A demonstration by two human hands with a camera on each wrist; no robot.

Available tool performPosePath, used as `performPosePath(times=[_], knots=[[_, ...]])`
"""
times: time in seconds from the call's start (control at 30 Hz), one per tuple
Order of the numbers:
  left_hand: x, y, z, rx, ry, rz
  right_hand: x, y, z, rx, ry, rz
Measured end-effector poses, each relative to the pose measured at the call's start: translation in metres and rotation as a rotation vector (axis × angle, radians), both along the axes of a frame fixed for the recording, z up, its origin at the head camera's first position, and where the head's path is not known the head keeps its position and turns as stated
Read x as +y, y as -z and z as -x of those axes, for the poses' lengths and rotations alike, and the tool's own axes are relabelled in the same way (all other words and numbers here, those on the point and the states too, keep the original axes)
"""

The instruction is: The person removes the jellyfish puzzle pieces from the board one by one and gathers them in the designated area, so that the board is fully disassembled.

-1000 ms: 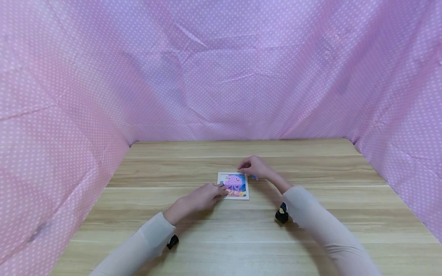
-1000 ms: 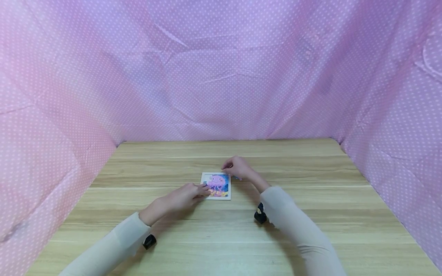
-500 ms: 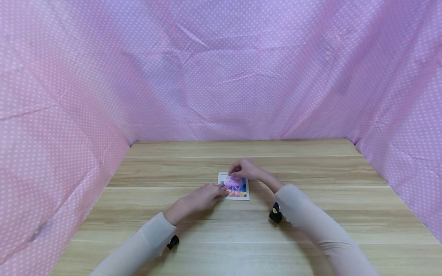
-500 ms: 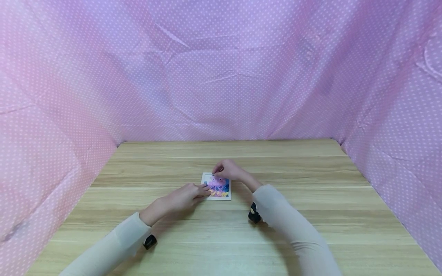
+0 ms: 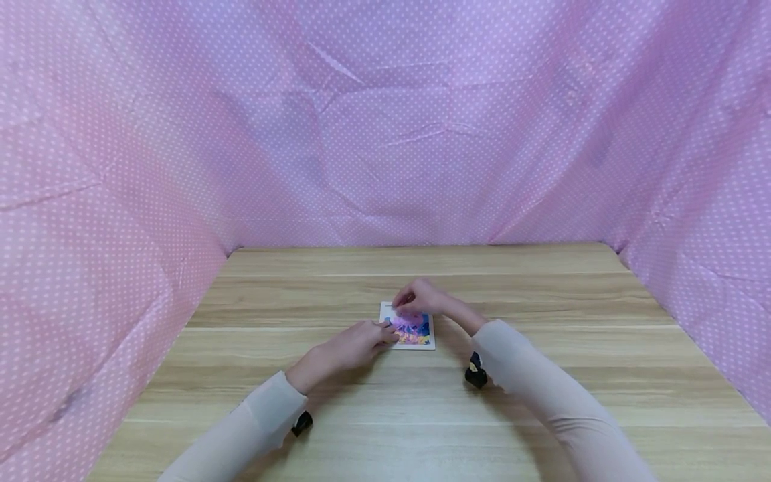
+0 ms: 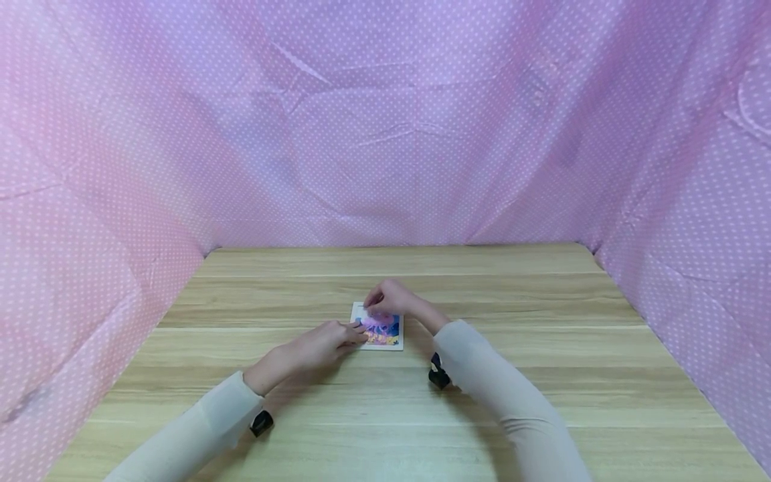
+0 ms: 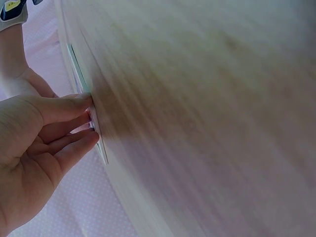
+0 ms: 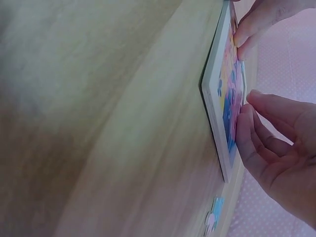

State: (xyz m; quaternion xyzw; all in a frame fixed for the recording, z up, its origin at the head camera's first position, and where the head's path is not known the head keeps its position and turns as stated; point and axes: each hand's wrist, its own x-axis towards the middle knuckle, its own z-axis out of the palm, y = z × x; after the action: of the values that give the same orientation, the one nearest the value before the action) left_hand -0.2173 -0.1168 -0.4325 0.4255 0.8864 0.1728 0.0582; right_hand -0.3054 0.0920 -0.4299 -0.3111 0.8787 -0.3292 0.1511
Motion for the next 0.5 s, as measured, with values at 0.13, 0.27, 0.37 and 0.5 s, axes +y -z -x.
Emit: performPosePath(times=[0.13,0.27,0.37,0.5], knots=[[-0.0005,0.0,-0.0002,0.013,0.005,-0.003,-0.0022,0.0006,0.0005,0.004,-0.005,-0.012],[-0.0007,0.0005,0.0,0.028,0.011,-0.004,-0.0033,0.0019,0.0011,-0.002,0.001,-0.02],[-0.0005,0.0008,-0.0002,0.04,0.021,-0.007,-0.0037,0.0041,0.0012,0.01,-0.009,-0.018],[-0.0005,0.0011,-0.0003,0.06,0.033,-0.01,-0.0041,0.0061,0.0006,0.025,-0.027,-0.005]])
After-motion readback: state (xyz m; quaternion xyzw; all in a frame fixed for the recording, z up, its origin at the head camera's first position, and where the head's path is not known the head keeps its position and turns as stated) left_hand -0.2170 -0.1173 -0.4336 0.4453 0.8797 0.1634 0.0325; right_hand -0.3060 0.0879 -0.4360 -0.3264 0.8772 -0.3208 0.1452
